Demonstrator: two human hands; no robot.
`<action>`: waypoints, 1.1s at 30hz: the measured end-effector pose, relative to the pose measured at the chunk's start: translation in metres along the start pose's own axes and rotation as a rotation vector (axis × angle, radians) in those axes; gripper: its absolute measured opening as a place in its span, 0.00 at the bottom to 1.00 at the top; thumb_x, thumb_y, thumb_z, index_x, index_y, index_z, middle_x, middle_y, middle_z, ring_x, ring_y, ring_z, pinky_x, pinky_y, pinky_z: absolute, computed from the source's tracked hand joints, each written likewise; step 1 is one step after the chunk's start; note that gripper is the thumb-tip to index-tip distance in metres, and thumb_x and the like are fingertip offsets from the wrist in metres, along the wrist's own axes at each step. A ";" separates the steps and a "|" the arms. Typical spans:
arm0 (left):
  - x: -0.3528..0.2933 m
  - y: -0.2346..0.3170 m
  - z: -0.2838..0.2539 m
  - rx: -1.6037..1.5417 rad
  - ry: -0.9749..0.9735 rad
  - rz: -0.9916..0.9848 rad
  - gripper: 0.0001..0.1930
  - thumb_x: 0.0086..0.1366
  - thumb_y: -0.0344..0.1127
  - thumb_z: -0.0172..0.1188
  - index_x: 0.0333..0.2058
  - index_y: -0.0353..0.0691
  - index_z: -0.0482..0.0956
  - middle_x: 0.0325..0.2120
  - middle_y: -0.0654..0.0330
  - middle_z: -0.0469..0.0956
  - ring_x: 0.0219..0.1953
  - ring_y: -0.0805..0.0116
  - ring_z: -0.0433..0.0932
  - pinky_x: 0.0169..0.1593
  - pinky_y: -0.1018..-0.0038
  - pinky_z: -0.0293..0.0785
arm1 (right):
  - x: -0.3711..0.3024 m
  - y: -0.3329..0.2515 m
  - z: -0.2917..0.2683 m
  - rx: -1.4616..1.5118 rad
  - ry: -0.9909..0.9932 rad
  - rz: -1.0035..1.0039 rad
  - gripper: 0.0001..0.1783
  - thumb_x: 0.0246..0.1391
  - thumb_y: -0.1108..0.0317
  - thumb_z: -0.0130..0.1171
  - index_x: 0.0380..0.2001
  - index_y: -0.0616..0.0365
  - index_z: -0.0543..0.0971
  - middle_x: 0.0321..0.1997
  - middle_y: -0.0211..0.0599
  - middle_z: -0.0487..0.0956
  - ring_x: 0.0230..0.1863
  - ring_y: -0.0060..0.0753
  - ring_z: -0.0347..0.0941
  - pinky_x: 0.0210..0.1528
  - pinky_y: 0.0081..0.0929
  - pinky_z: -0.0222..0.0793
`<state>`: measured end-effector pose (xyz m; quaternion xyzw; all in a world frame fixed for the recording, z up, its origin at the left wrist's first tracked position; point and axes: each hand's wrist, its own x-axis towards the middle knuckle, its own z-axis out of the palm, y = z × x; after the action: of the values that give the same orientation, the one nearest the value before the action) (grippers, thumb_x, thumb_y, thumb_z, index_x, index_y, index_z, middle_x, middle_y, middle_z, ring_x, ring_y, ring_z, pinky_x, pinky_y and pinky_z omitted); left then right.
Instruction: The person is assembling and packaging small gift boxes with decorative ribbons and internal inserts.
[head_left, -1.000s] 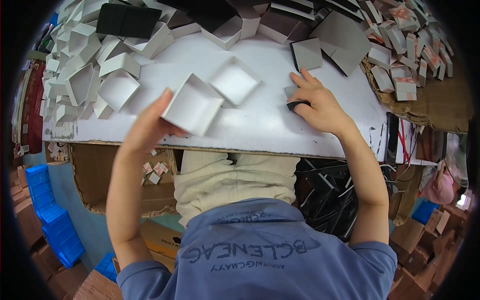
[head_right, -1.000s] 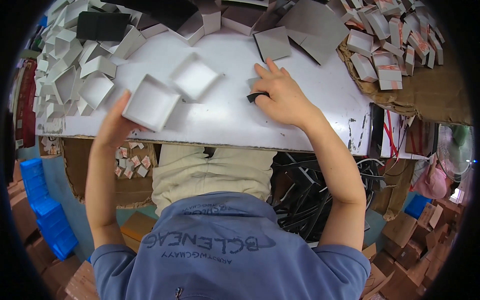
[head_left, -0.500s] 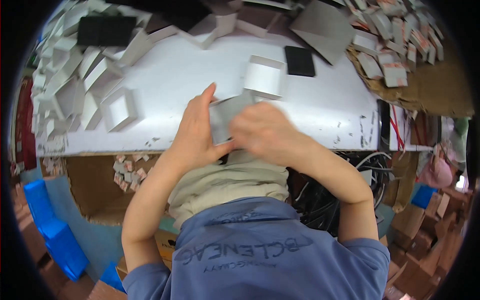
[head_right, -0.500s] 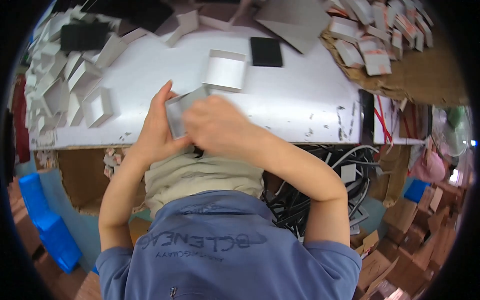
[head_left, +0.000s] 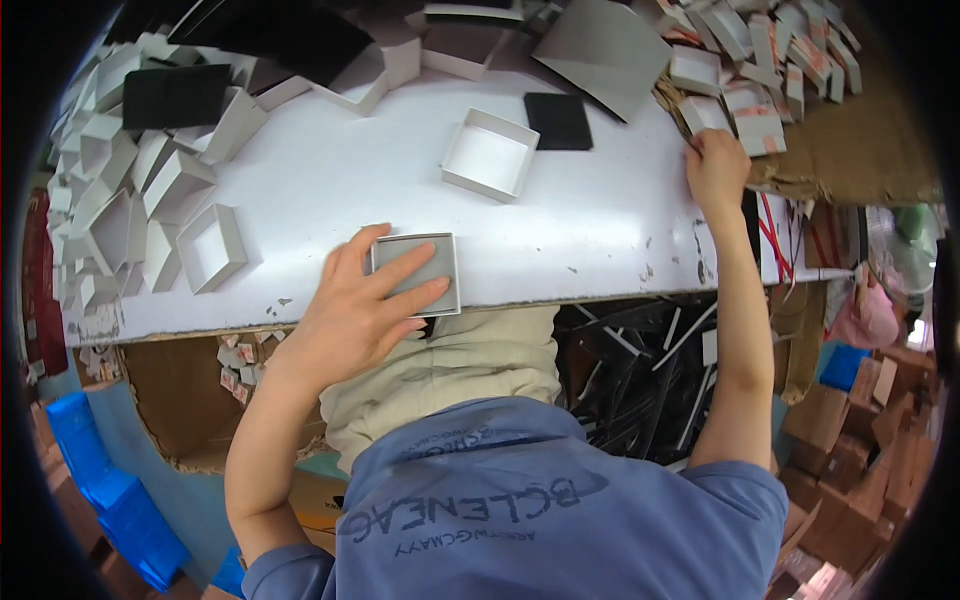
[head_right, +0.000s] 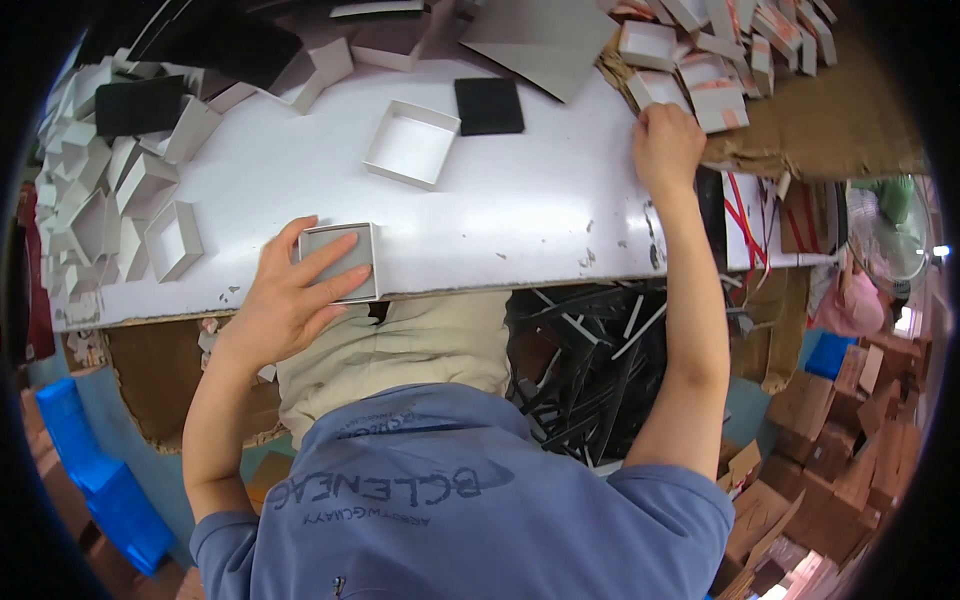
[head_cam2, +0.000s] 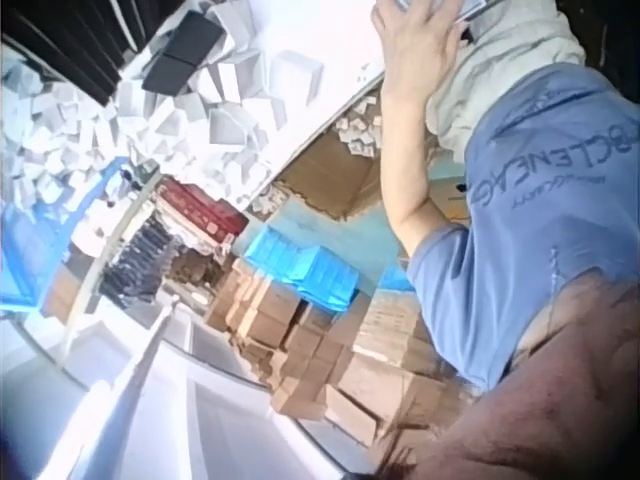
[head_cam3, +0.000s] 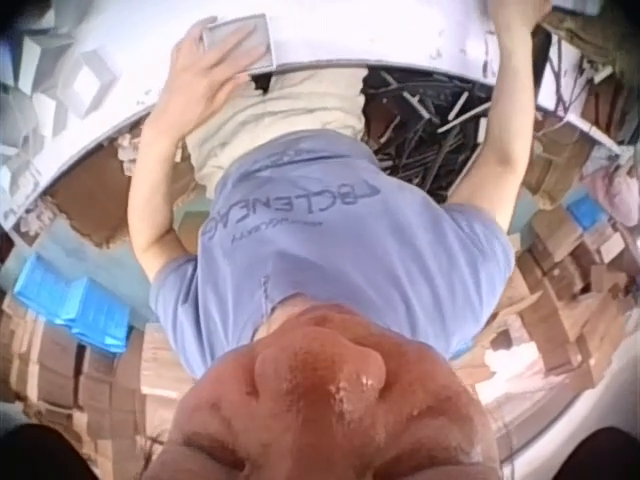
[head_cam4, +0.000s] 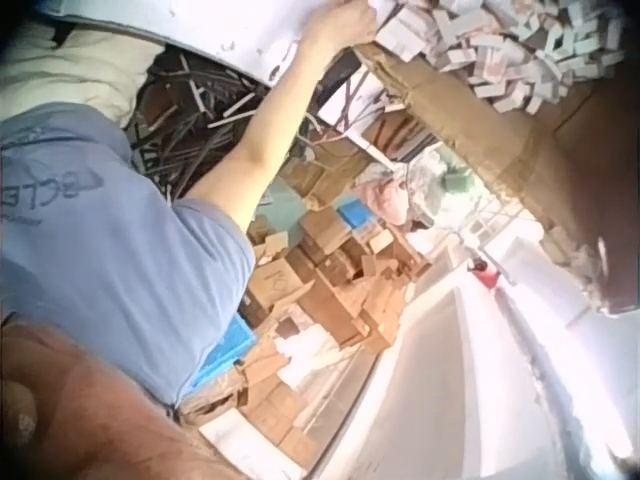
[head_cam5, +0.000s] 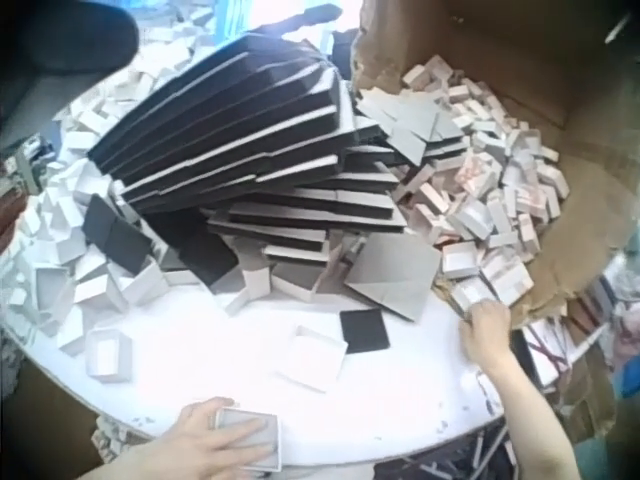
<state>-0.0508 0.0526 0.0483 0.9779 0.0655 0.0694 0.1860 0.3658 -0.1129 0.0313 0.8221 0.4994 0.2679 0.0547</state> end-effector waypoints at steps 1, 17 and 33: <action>-0.003 -0.003 0.008 -0.037 0.046 0.008 0.26 0.46 0.36 0.66 0.48 0.50 0.74 0.53 0.60 0.66 0.54 0.47 0.59 0.52 0.59 0.60 | 0.000 -0.021 -0.020 0.320 0.054 0.141 0.07 0.49 0.69 0.55 0.32 0.58 0.74 0.36 0.39 0.73 0.39 0.34 0.72 0.41 0.31 0.67; 0.018 0.009 0.043 -0.409 0.129 0.047 0.58 0.35 0.33 0.73 0.62 0.50 0.43 0.57 0.46 0.53 0.52 0.48 0.65 0.45 0.67 0.72 | -0.049 -0.194 -0.111 1.110 -0.055 -0.243 0.08 0.47 0.68 0.57 0.31 0.60 0.78 0.25 0.39 0.77 0.28 0.40 0.72 0.31 0.32 0.68; 0.012 -0.001 0.054 -0.557 0.324 0.007 0.62 0.39 0.30 0.73 0.61 0.46 0.29 0.59 0.43 0.47 0.47 0.52 0.71 0.45 0.65 0.71 | -0.047 -0.167 -0.114 1.210 -0.062 -0.297 0.44 0.28 0.59 0.69 0.54 0.61 0.67 0.50 0.47 0.67 0.46 0.47 0.65 0.48 0.36 0.63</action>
<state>-0.0302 0.0366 -0.0006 0.8658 0.0694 0.2399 0.4335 0.1608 -0.0905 0.0505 0.6367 0.6698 -0.0968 -0.3695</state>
